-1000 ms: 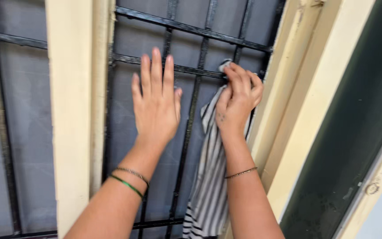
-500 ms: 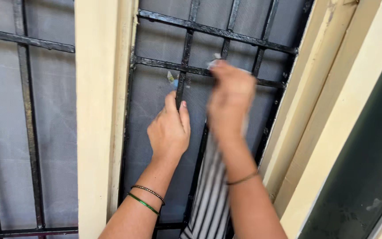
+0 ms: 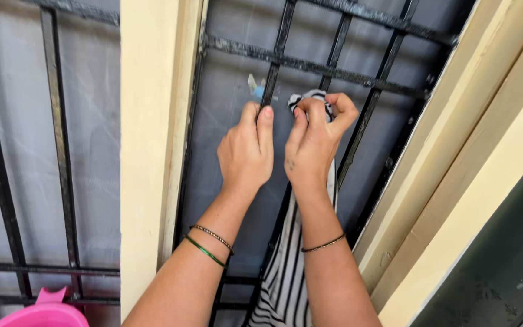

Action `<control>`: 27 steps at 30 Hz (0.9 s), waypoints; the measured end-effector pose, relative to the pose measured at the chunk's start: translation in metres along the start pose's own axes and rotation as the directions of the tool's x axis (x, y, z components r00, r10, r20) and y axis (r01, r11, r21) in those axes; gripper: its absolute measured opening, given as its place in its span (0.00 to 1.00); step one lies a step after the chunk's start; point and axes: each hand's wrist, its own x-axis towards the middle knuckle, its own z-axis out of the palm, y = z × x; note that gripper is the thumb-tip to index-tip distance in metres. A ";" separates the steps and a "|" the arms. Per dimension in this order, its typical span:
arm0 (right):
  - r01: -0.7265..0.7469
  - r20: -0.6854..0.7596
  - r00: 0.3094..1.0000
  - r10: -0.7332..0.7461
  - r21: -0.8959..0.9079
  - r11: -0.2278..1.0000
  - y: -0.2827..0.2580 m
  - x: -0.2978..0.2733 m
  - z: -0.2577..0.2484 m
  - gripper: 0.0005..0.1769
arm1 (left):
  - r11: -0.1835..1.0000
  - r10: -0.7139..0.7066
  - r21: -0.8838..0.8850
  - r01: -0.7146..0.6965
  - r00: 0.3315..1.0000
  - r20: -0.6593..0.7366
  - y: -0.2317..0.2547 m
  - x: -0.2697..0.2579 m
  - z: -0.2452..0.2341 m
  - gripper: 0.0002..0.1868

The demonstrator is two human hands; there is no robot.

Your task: The person wipes the window frame and mesh screen using a striped cloth. They clean the lower frame, vertical bars, and the glass pane, then briefly handle a yellow brush before resuming wiping.

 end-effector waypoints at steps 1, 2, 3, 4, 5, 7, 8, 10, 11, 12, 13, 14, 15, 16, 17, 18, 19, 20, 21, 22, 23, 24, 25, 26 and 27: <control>-0.013 -0.003 1.000 0.013 0.009 1.000 -0.001 -0.003 0.001 0.04 | 1.000 -0.017 -0.026 0.017 1.000 0.010 -0.001 -0.002 0.000 0.21; -0.065 0.018 0.998 0.065 0.000 0.998 -0.003 -0.006 0.002 0.05 | 0.998 -0.034 -0.052 0.035 0.999 0.021 -0.001 -0.006 0.001 0.22; -0.115 0.036 0.993 0.116 -0.009 0.993 -0.003 -0.007 0.003 0.06 | 0.997 -0.044 -0.069 0.045 0.999 0.023 -0.002 -0.011 0.001 0.22; -0.165 0.054 0.985 0.166 -0.019 0.986 -0.005 -0.011 0.003 0.07 | 0.995 -0.053 -0.087 0.055 0.998 0.025 -0.004 -0.019 0.001 0.22; -0.148 0.044 0.988 0.150 -0.044 0.988 -0.008 -0.015 0.003 0.07 | 0.992 -0.063 -0.104 0.066 0.998 0.026 -0.007 -0.028 0.000 0.22; -0.110 0.025 0.993 0.113 -0.091 0.990 -0.014 -0.027 0.003 0.07 | 0.980 -0.083 -0.177 0.088 0.996 0.036 -0.014 -0.047 -0.002 0.21; -0.128 0.034 0.991 0.133 -0.101 0.987 -0.016 -0.033 0.001 0.07 | 0.972 -0.092 -0.213 0.099 0.995 0.041 -0.018 -0.055 -0.003 0.21; -0.161 0.050 0.984 0.168 -0.126 0.979 -0.019 -0.048 -0.003 0.06 | 0.973 -0.119 -0.192 0.125 0.992 0.045 -0.025 -0.069 -0.003 0.20; -0.176 0.065 0.981 0.185 -0.121 0.977 -0.020 -0.058 -0.006 0.06 | 0.973 -0.132 -0.182 0.139 0.990 0.050 -0.027 -0.075 -0.003 0.20; -0.191 0.080 0.976 0.201 -0.117 0.975 -0.021 -0.067 -0.008 0.06 | 0.970 -0.141 -0.193 0.149 0.989 0.054 -0.029 -0.080 -0.003 0.20; -0.207 0.096 0.971 0.218 -0.111 0.972 -0.021 -0.078 -0.010 0.06 | 0.966 -0.151 -0.202 0.159 0.987 0.057 -0.030 -0.084 -0.004 0.20; -0.209 0.100 0.970 0.220 -0.110 0.972 -0.020 -0.088 -0.011 0.06 | 0.963 -0.160 -0.211 0.170 0.985 0.061 -0.031 -0.087 -0.005 0.20; -0.211 0.105 0.969 0.223 -0.107 0.972 -0.019 -0.099 -0.011 0.07 | 0.959 -0.141 -0.240 0.149 0.989 0.050 -0.032 -0.090 -0.006 0.20; -0.214 0.110 0.968 0.225 -0.104 0.971 -0.019 -0.110 -0.011 0.07 | 0.954 -0.123 -0.270 0.128 0.992 0.038 -0.033 -0.092 -0.008 0.20; -0.229 0.128 0.961 0.244 -0.118 0.966 -0.019 -0.121 -0.011 0.07 | 0.948 -0.104 -0.299 0.107 0.994 0.027 -0.034 -0.094 -0.008 0.20; -0.244 0.145 0.954 0.262 -0.132 0.961 -0.019 -0.132 -0.012 0.07 | 0.946 -0.140 -0.286 0.151 0.988 0.059 -0.036 -0.096 -0.009 0.20; -0.257 0.160 0.947 0.280 -0.146 0.955 -0.020 -0.144 -0.014 0.07 | 0.942 -0.175 -0.273 0.193 0.980 0.091 -0.038 -0.099 -0.008 0.20; -0.252 0.193 0.941 0.279 -0.153 0.956 -0.020 -0.155 -0.020 0.08 | 0.937 -0.209 -0.259 0.234 0.970 0.122 -0.039 -0.104 -0.006 0.20; -0.246 0.224 0.934 0.278 -0.160 0.956 -0.022 -0.167 -0.025 0.09 | 0.967 -0.165 -0.186 0.176 0.984 0.070 -0.042 -0.111 -0.005 0.20; -0.240 0.255 0.926 0.277 -0.167 0.956 -0.023 -0.177 -0.031 0.09 | 0.987 -0.116 -0.108 0.118 0.993 0.023 -0.043 -0.119 -0.005 0.21; -0.260 0.317 0.903 0.292 -0.140 0.956 -0.025 -0.186 -0.039 0.12 | 0.998 -0.064 -0.027 0.064 0.998 -0.021 -0.045 -0.131 -0.005 0.22; -0.281 0.378 0.875 0.303 -0.114 0.953 -0.027 -0.194 -0.047 0.15 | 1.000 -0.012 0.009 0.012 0.999 -0.043 -0.047 -0.144 -0.008 0.25; -0.304 0.441 0.842 0.310 -0.088 0.949 -0.030 -0.200 -0.055 0.18 | 0.998 0.039 0.049 -0.036 0.997 -0.064 -0.048 -0.162 -0.013 0.28; -0.319 0.383 0.871 0.308 -0.036 0.947 -0.033 -0.204 -0.061 0.14 | 0.993 0.090 0.089 -0.082 0.993 -0.083 -0.049 -0.179 -0.019 0.32; -0.333 0.319 0.896 0.310 0.021 0.943 -0.038 -0.204 -0.065 0.11 | 0.995 0.094 0.037 -0.092 0.993 -0.071 -0.048 -0.197 -0.027 0.31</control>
